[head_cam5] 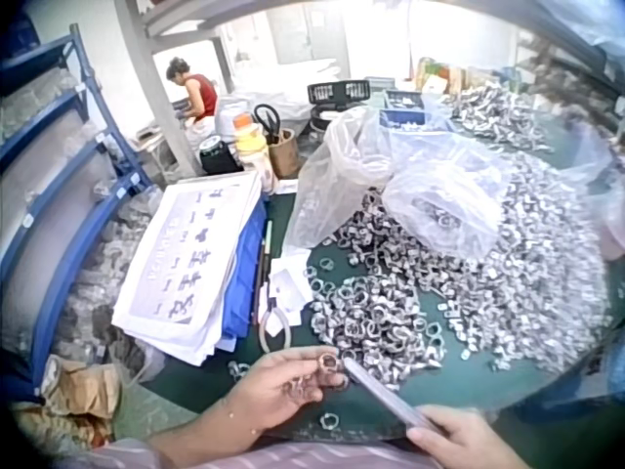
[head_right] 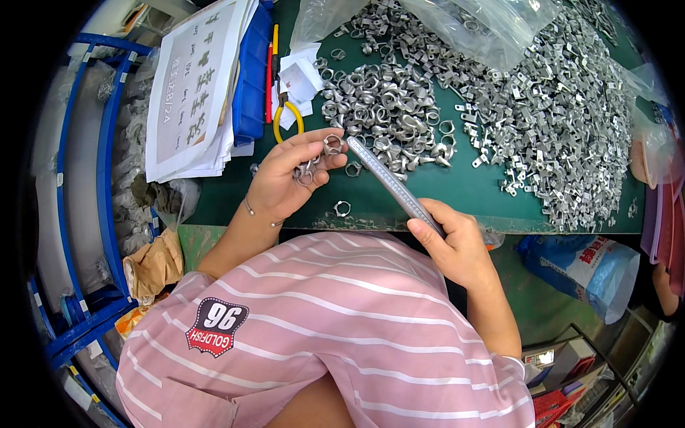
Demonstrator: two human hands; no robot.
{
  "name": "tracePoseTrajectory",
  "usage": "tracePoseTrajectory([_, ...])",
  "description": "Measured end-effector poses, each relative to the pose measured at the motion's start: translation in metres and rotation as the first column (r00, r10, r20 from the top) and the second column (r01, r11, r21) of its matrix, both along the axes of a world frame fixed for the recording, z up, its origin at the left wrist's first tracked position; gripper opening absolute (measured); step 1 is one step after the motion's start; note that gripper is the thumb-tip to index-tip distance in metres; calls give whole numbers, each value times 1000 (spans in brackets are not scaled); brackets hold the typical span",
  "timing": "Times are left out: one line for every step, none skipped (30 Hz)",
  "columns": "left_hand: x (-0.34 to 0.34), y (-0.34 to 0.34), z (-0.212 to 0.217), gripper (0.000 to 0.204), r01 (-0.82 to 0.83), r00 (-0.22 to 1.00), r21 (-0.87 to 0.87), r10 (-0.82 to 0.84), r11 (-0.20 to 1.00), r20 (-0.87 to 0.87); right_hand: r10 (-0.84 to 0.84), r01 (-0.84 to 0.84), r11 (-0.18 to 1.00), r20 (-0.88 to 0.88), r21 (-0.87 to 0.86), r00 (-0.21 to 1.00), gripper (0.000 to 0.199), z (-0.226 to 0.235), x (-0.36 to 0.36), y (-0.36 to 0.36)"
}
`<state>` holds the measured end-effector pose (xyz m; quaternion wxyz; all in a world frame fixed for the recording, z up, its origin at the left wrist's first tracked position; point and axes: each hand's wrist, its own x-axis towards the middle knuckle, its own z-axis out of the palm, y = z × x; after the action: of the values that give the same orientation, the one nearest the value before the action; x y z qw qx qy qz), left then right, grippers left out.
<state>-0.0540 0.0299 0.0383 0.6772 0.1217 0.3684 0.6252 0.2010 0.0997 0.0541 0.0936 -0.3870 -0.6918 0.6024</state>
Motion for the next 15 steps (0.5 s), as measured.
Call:
tracePoseTrajectory([0,-1,0,31,1,1000,9,-1,1000,-18,-3,3,1000,-4,3,1000,29,0,0,0])
tracePoseTrajectory([0,-1,0,31,4,1000,27,-3,1000,-29,-6,6,1000,-9,6,1000,29,-1,0,0])
tracePoseTrajectory([1,-1,0,31,7,999,43,-5,999,-40,-9,9,1000,-13,8,1000,29,-1,1,-1])
tracePoseTrajectory([2,-2,-1,31,10,999,60,-7,998,-51,-8,8,1000,-13,7,1000,29,-2,1,-1])
tracePoseTrajectory([2,-2,-1,32,13,998,64,-9,998,-58,-7,7,1000,-12,6,1000,29,-2,1,0])
tracePoseTrajectory([2,-2,-1,32,16,998,67,-12,998,-65,-6,6,1000,-11,5,1000,29,-2,2,0])
tracePoseTrajectory([2,-3,-2,32,19,997,71,-14,997,-72,-6,6,1000,-8,7,1000,29,-2,2,0])
tracePoseTrajectory([2,-3,-1,32,22,998,76,-17,997,-65,-5,5,1000,-5,10,1000,29,-1,2,0])
tracePoseTrajectory([3,-3,-1,31,24,998,81,-19,996,-58,-4,4,1000,-2,13,1000,29,-1,1,0])
tracePoseTrajectory([3,-3,-1,31,25,998,86,-21,996,-52,-4,4,1000,-2,11,1000,29,-2,2,0])
tracePoseTrajectory([3,-3,-1,31,28,999,93,-25,995,-35,-3,3,1000,-2,10,1000,29,-2,2,0])
tracePoseTrajectory([2,-3,0,30,31,999,100,-29,995,-18,-3,3,1000,-2,8,1000,29,-3,2,0])
tracePoseTrajectory([2,-2,0,30,34,999,107,-34,994,-2,3,-3,1000,-5,14,1000,29,-3,2,0])
tracePoseTrajectory([1,-2,-1,29,35,999,101,-36,994,10,9,-9,1000,-8,19,1000,29,-4,1,0])
tracePoseTrajectory([0,-2,-3,29,37,999,95,-40,995,23,13,-13,1000,-11,25,1000,29,-3,1,0])
